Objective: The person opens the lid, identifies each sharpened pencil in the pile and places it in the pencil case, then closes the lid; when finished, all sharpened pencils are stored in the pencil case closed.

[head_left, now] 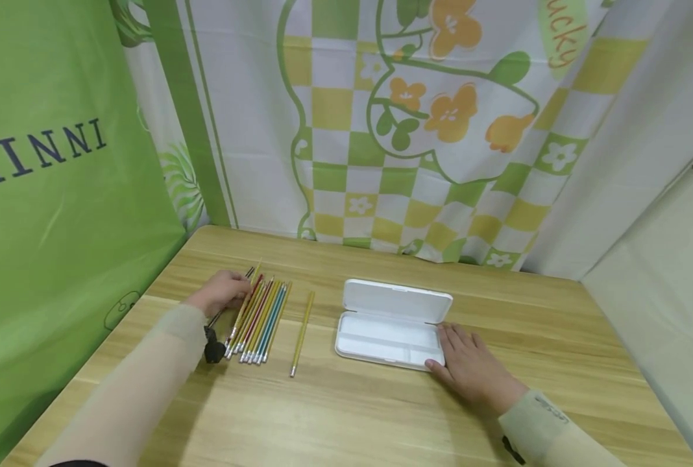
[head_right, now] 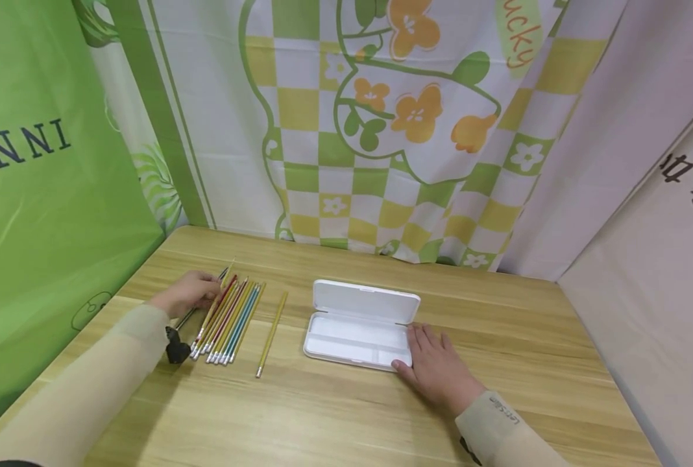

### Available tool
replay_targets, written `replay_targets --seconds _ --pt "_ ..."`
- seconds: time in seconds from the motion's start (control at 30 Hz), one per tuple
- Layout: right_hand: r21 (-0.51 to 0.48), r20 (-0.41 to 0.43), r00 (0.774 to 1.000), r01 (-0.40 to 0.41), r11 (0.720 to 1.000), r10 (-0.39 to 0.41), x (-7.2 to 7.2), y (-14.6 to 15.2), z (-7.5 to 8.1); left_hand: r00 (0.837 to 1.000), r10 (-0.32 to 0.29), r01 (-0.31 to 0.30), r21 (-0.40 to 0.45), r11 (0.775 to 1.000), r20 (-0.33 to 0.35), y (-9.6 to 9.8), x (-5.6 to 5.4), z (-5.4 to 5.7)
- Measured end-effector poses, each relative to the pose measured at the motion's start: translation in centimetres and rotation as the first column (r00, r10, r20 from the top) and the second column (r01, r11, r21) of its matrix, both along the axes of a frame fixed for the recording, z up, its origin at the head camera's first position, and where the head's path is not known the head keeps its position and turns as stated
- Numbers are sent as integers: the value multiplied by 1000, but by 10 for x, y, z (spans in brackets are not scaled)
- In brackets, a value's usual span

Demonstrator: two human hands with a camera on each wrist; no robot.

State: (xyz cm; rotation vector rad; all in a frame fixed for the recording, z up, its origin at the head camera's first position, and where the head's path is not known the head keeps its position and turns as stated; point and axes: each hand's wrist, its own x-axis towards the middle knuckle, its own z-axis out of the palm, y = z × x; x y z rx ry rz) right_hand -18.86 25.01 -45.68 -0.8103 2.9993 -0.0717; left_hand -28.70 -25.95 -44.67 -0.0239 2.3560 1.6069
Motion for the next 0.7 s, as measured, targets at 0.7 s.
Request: replay_targets --seconds 0.7 --pt "-17 1 1000 1 1000 -1 1 0 0 930 -363 355 375 856 -51 84 11 49"
